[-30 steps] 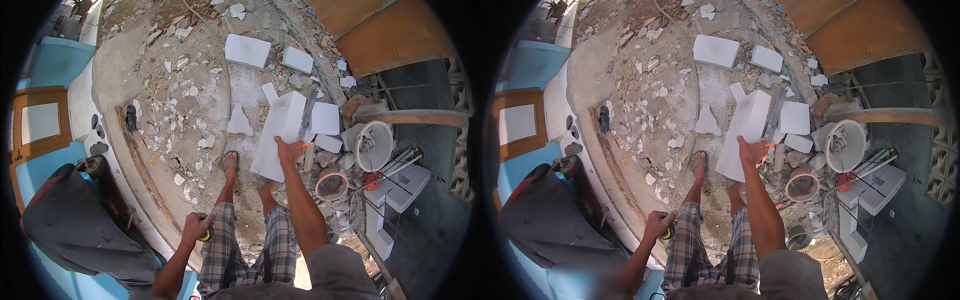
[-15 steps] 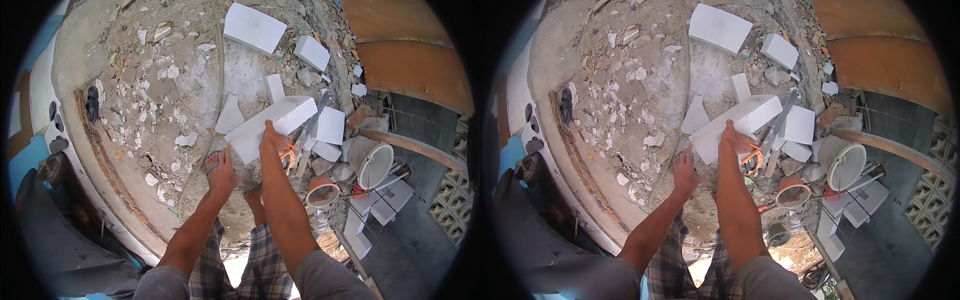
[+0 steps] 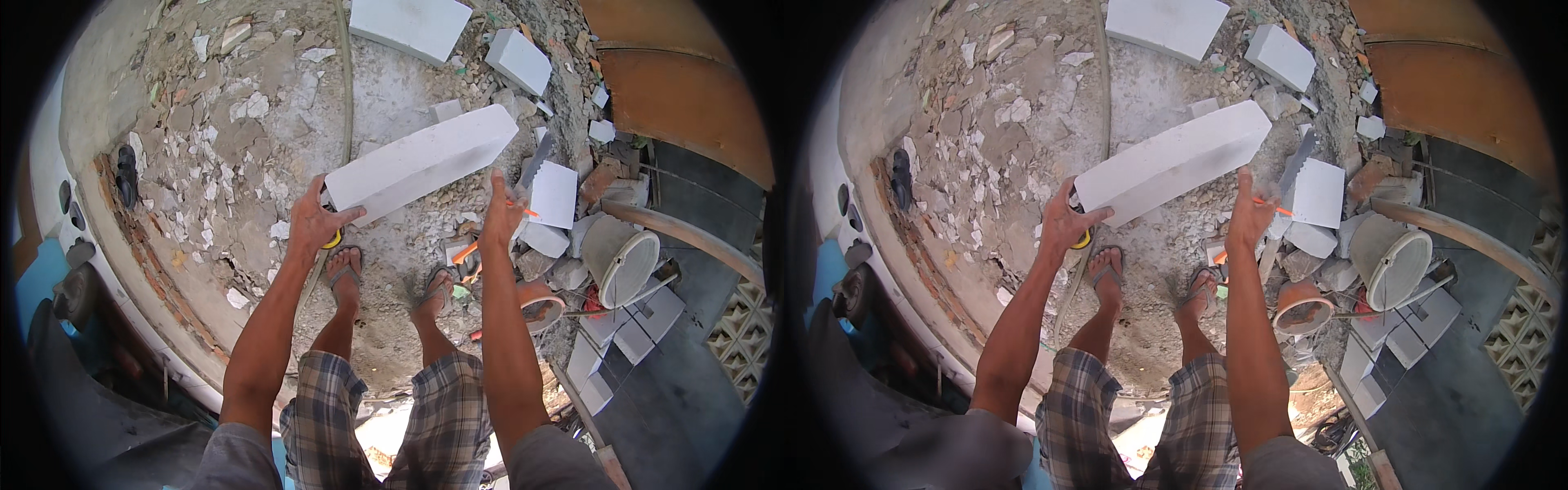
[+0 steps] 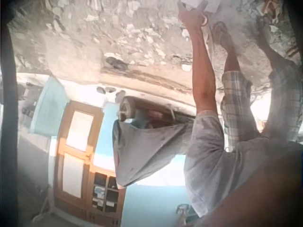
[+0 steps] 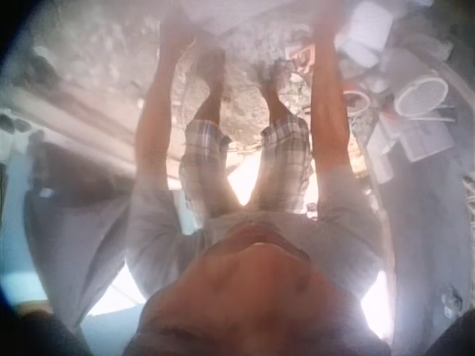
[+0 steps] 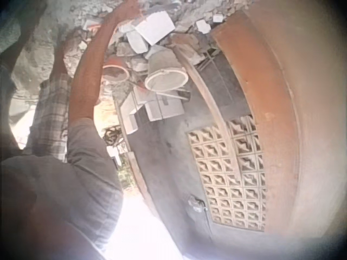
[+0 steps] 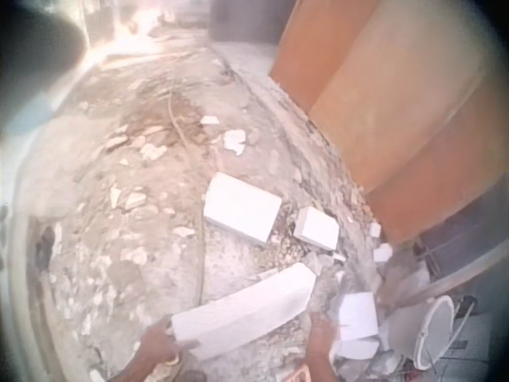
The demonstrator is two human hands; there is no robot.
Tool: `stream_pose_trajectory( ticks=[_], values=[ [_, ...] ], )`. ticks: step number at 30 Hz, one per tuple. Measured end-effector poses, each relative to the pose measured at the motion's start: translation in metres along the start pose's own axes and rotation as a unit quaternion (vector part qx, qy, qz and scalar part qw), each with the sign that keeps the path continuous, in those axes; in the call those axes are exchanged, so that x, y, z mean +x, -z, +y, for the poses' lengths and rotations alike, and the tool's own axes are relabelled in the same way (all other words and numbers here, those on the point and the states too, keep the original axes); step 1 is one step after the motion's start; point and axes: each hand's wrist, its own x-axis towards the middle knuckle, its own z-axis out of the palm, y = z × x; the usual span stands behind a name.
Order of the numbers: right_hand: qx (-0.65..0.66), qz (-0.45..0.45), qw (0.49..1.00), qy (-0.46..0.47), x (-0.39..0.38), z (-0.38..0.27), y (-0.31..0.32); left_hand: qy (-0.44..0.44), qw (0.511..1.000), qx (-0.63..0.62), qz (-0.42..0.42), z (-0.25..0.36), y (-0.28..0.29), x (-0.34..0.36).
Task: The person measures a white rectangular tile using a tape measure and marks it with a pencil. They then use a hand saw as a straight edge to draw a precise cutting line across the tile.
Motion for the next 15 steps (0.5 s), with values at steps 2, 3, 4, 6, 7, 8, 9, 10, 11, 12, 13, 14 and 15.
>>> stream_pose_trajectory(
  ticks=[2,3,4,6,7,8,9,10,11,12,13,14,15],
  values=[
    [-0.029,-0.029,0.998,0.044,0.079,0.006,-0.007,-0.009,0.999,-0.033,-0.024,-0.012,0.014,0.034],
    [-0.079,-0.047,0.994,0.056,0.111,0.004,-0.012,0.000,0.998,-0.038,-0.047,-0.014,0.022,0.051],
    [-0.070,-0.087,0.991,0.073,0.150,0.011,-0.020,0.009,0.997,-0.042,-0.064,-0.014,0.027,0.067],
    [-0.046,-0.170,0.978,0.108,0.206,0.034,-0.043,0.029,0.991,-0.067,-0.116,-0.019,0.032,0.096],
    [-0.089,-0.163,0.974,0.133,0.200,0.033,-0.061,0.044,0.987,-0.078,-0.134,-0.028,0.037,0.105],
    [-0.132,-0.153,0.967,0.158,0.194,0.031,-0.078,0.089,0.983,-0.090,-0.136,-0.040,0.044,0.115],
    [-0.175,-0.141,0.957,0.183,0.187,0.031,-0.088,0.122,0.978,-0.096,-0.141,-0.049,0.046,0.121],
    [-0.177,-0.095,0.952,0.232,0.185,0.039,-0.094,0.150,0.973,-0.104,-0.145,-0.057,0.047,0.130],
    [-0.186,-0.099,0.951,0.228,0.189,0.040,-0.100,0.177,0.966,-0.113,-0.149,-0.064,0.047,0.138],
    [-0.197,-0.108,0.949,0.221,0.183,0.035,-0.105,0.172,0.968,-0.124,-0.133,-0.079,0.048,0.143],
    [-0.213,-0.110,0.947,0.215,0.181,0.032,-0.104,0.185,0.963,-0.123,-0.153,-0.079,0.044,0.147],
    [-0.224,-0.088,0.947,0.212,0.177,0.032,-0.099,0.198,0.957,-0.123,-0.171,-0.079,0.042,0.150],
    [-0.236,-0.069,0.946,0.209,0.168,0.034,-0.091,0.213,0.951,-0.123,-0.187,-0.080,0.042,0.149]
  ],
)
